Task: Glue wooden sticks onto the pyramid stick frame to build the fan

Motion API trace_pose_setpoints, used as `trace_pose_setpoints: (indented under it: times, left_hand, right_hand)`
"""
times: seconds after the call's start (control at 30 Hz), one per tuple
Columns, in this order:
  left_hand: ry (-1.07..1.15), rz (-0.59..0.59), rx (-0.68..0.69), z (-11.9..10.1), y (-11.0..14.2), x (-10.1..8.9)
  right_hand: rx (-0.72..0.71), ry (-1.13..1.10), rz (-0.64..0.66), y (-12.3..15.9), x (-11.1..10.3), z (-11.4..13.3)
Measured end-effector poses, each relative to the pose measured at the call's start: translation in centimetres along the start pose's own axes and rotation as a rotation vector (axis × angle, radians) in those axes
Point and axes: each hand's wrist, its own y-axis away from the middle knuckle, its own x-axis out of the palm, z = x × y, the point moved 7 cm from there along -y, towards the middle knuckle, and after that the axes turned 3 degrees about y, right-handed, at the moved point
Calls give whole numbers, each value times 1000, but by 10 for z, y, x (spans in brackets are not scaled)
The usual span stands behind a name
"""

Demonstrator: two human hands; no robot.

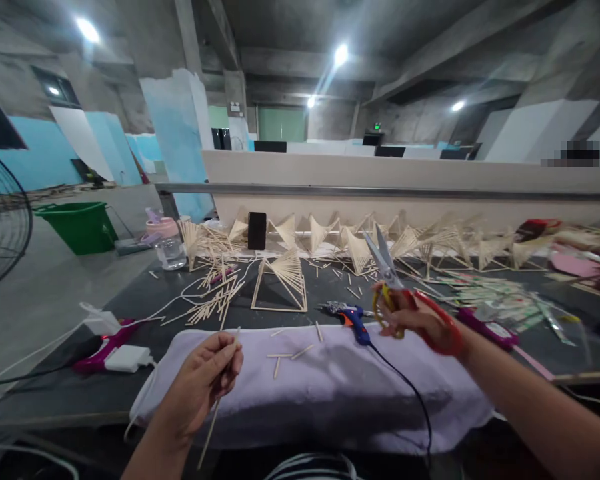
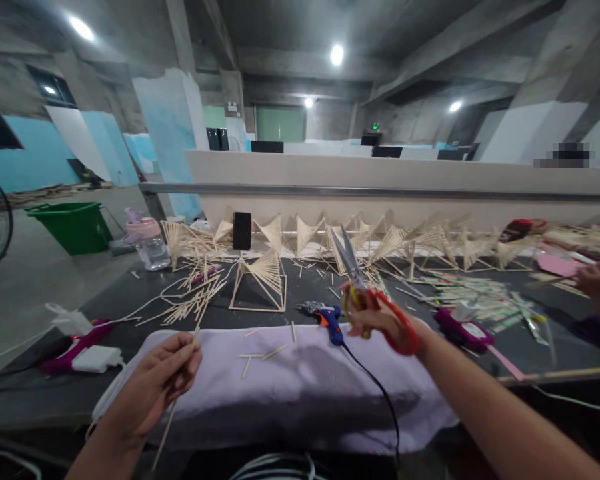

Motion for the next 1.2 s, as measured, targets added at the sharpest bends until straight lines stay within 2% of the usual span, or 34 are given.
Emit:
trace_pose_setpoints:
  times: [0.07,0.1,0.2,0.3,0.47,0.7,1.2]
  left_hand:
    - [8,43,-4,2,-2,15]
    - [15,57,-4,2,-2,21]
    - [28,80,-18,4,0,32]
    - [23,83,-30,4,3,36]
    - [16,51,-40,6,3,38]
    - [39,134,-5,11,2,48]
    - [43,102,-41,17,3,41]
  right_hand:
    - [-38,-217,260,35,49,25]
    - [-41,-226,311,50,68,34]
    - [-137,-49,303,75,103,54]
    - [-226,44,290,83,122,63]
    - [-268,235,268,83,134,74]
    - [-295,366,230,79,144,89]
    - [-362,512,177,70,152,88]
